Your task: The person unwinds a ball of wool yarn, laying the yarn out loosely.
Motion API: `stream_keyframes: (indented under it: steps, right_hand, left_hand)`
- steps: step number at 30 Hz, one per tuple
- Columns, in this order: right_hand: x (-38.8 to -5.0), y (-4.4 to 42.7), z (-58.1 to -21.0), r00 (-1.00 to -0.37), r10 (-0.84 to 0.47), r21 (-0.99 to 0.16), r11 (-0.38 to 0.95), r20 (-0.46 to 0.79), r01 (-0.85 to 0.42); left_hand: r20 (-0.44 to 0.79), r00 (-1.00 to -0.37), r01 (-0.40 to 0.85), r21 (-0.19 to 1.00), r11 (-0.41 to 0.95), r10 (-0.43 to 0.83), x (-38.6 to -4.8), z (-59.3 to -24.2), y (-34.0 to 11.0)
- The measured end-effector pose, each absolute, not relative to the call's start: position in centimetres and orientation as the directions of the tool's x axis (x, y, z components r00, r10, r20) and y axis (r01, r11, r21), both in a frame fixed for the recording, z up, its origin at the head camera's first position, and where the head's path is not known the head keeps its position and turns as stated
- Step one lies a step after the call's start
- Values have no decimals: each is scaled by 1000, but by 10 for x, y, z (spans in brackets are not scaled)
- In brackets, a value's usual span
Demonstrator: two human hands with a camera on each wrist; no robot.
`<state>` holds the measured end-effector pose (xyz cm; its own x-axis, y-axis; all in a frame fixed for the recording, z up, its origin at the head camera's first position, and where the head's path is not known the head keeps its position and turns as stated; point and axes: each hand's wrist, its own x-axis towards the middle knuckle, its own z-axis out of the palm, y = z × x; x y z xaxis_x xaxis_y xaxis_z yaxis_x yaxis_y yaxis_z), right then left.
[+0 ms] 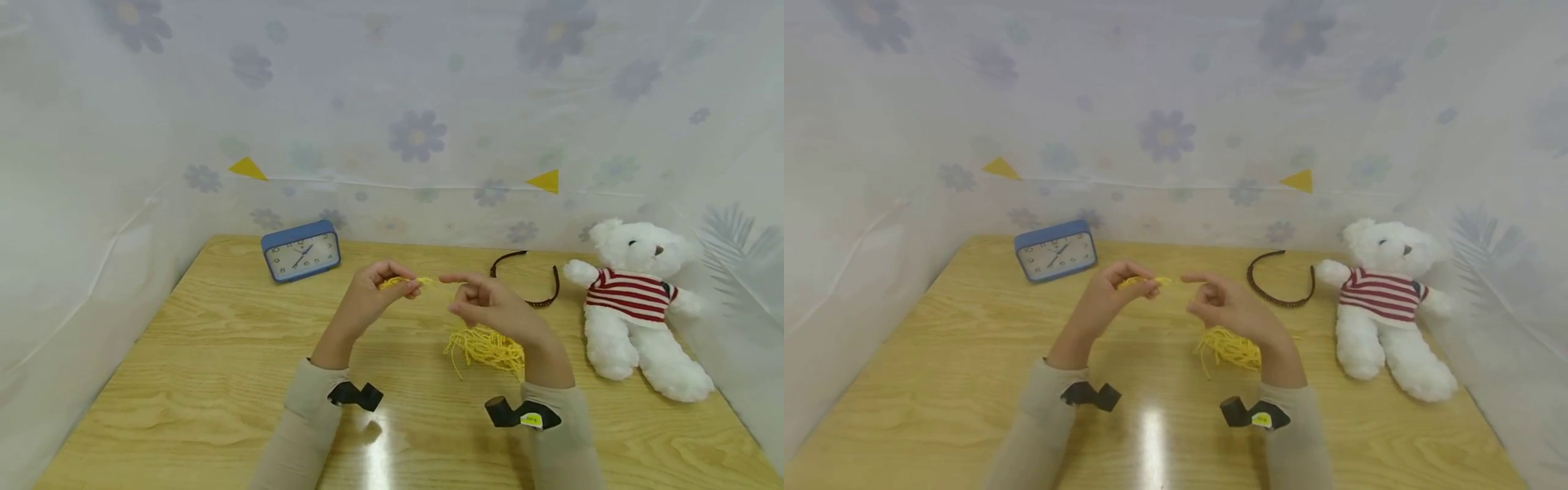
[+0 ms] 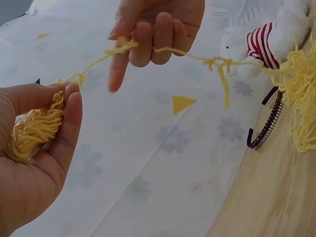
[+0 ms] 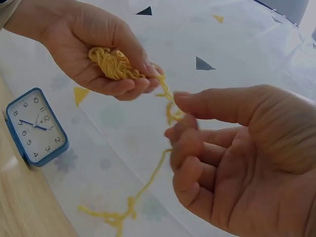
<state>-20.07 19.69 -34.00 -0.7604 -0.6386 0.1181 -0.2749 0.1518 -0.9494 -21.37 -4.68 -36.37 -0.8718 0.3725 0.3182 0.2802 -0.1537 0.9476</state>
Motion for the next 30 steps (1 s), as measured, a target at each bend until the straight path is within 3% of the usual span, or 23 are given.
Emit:
stream_keyframes:
  steps: [5,9,12,17,23,30]
  right_hand:
    - [-197,217,-339,-854,-417,-932,42,312,-361]
    - [-194,228,-332,-901,-109,-901,-165,421,-401]
    - [-194,236,-326,-907,161,-844,-333,388,-420]
    - [-194,256,-317,-842,477,-665,-547,252,-509]
    - [-191,281,-312,-766,637,-453,-657,93,-602]
    - [-191,293,-310,-731,682,-429,-651,33,-626]
  left_hand:
    - [315,-894,278,948,-157,319,-216,-362,-55]
    - [332,-902,292,940,-175,277,-217,-360,-61]
    - [348,-903,308,933,-187,253,-217,-359,-65]
    - [344,-914,306,933,-191,216,-217,-357,-69]
    - [331,-921,291,935,-204,204,-216,-354,-73]
    - [349,-915,304,926,-225,202,-218,-356,-74]
